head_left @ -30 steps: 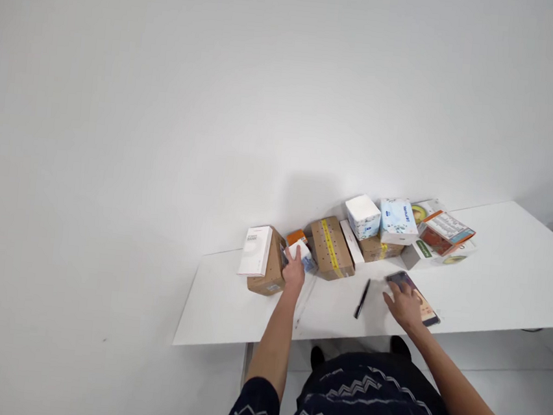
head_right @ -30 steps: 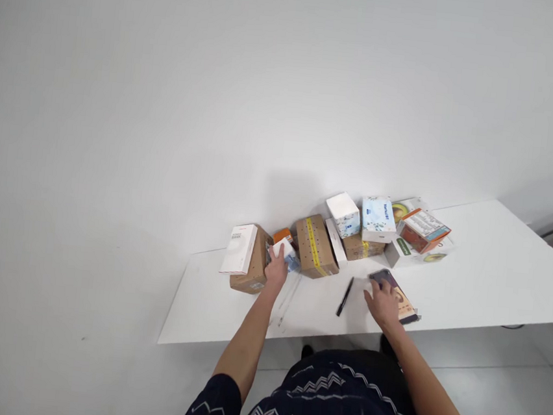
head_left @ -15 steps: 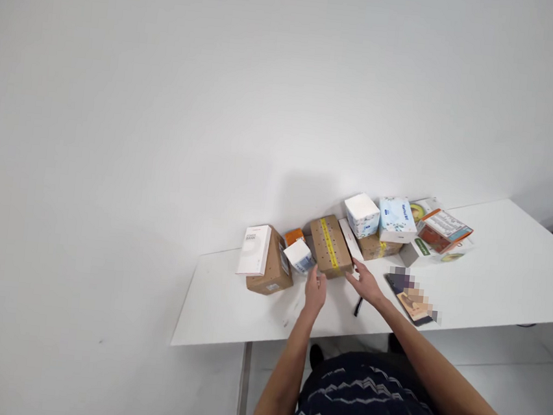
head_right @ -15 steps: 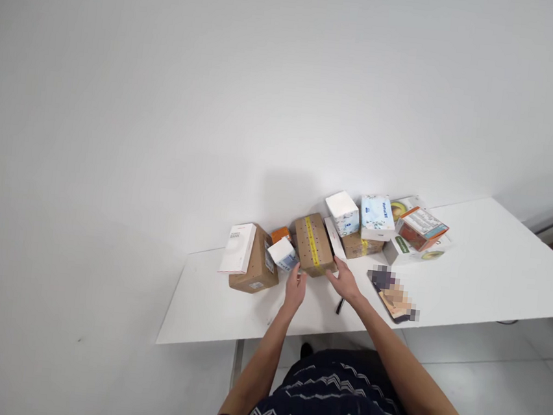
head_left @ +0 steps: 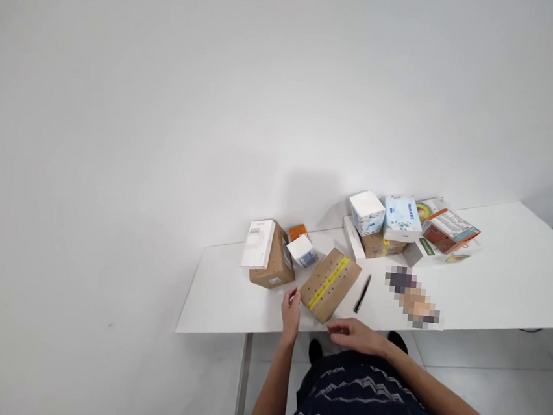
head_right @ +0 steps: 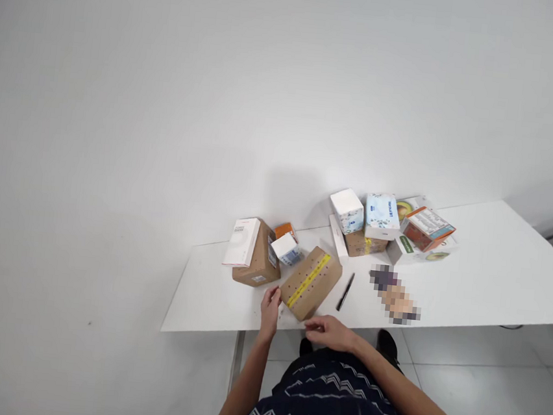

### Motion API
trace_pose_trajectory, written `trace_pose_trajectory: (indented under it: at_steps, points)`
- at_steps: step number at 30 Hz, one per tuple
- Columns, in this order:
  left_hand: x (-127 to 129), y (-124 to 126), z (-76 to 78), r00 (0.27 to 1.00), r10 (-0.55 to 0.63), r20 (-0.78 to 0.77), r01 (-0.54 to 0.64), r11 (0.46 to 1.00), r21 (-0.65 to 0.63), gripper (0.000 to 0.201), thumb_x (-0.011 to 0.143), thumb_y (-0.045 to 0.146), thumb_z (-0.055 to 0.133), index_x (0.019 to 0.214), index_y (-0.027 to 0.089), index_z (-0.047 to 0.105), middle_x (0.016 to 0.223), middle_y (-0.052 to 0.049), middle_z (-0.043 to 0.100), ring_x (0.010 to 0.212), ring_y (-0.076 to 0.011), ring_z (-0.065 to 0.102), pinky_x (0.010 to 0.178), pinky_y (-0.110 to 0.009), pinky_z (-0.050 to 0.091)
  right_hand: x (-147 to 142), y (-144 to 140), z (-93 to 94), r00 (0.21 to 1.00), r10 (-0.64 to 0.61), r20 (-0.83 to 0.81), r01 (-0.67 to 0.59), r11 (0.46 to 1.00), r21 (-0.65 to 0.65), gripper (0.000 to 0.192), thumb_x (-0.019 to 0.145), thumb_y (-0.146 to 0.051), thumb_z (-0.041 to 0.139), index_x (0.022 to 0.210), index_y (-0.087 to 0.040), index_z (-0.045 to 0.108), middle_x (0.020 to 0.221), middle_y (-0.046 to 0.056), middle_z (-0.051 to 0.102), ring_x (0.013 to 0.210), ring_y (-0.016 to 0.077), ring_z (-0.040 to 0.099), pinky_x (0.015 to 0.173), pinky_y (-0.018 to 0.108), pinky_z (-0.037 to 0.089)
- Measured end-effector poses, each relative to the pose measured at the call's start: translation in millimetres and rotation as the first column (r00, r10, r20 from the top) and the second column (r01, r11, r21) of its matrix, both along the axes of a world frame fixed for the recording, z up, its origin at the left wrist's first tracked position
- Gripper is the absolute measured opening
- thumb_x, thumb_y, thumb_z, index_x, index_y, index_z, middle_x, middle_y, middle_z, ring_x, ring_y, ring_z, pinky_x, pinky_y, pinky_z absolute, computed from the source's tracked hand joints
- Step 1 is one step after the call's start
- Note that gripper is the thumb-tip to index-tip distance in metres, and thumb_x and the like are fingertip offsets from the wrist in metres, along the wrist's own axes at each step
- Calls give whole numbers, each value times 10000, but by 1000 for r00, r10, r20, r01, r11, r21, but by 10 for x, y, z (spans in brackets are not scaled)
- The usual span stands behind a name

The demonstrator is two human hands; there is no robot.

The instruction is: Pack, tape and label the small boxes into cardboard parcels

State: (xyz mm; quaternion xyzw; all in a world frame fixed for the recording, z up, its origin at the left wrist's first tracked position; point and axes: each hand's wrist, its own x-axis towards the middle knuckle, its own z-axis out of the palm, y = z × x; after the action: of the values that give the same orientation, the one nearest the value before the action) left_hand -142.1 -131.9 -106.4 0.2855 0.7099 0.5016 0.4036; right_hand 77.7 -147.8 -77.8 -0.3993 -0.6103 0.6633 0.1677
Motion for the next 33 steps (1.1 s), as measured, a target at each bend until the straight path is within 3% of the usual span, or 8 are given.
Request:
trace_pose_trajectory:
  at_steps: [2,4,7,9,15,24,29,33]
  points:
    - [-42,-84,38,1000,31,-7,-31,999,-34,487,711,525,638,1072,201,591,1148,-99,588,1005,-206,571,831,-312,471,67,90,41,980,-153,128,145,987,74,347,782,-497,501,691,-191,636,668,27,648,662,195,586,639,303,454]
    - [-30,-151,87,999,54,4,-53,994,-97,547,725,555,612,1149,217,540,1213,-104,544,991,-202,571,780,-301,487,199,254,59,865,-440,243,401,895,193,419,818,-542,418,600,-207,545,574,19,579,596,184,547,609,302,430]
    - [74,-223,141,994,54,100,-33,979,-202,587,756,616,536,1213,253,476,1245,-92,525,922,-187,594,705,-290,498,424,500,28,658,-712,243,635,699,328,427,835,-565,364,695,-209,553,665,39,609,650,193,555,655,309,437]
    - [177,-245,150,980,26,197,24,969,-245,585,775,647,477,1217,265,468,1239,-87,538,882,-182,611,682,-290,500,516,608,-23,617,-754,227,657,652,379,437,828,-559,367,832,-188,599,849,88,654,770,217,585,744,331,449]
    - [357,-237,155,966,11,257,51,971,-232,529,820,631,401,1191,269,509,1285,-70,539,1114,-229,549,770,-322,505,417,600,-103,760,-598,253,521,795,311,544,822,-573,368,1126,-183,596,1094,112,639,1037,266,575,907,373,425]
    - [236,-253,517,993,-13,118,22,997,-78,523,874,586,354,1230,244,529,1318,-72,534,1208,-227,494,885,-333,486,322,422,209,765,-631,128,613,775,153,547,812,-596,419,1178,-221,577,1230,81,579,1067,250,567,929,340,430]
    - [290,-237,812,976,-63,-210,76,996,50,559,898,559,322,1277,200,521,1329,-101,516,1248,-217,444,1057,-349,346,356,411,170,767,-636,80,634,771,53,549,807,-609,433,1172,-221,568,1223,80,597,1134,273,526,968,364,396]
    - [391,-276,999,798,-136,-587,197,979,42,514,917,497,299,1284,225,534,1313,-105,504,1251,-240,408,1088,-420,269,277,328,-67,814,-564,139,581,791,-193,653,798,-667,384,1193,-174,549,1242,127,576,1018,270,581,864,377,459]
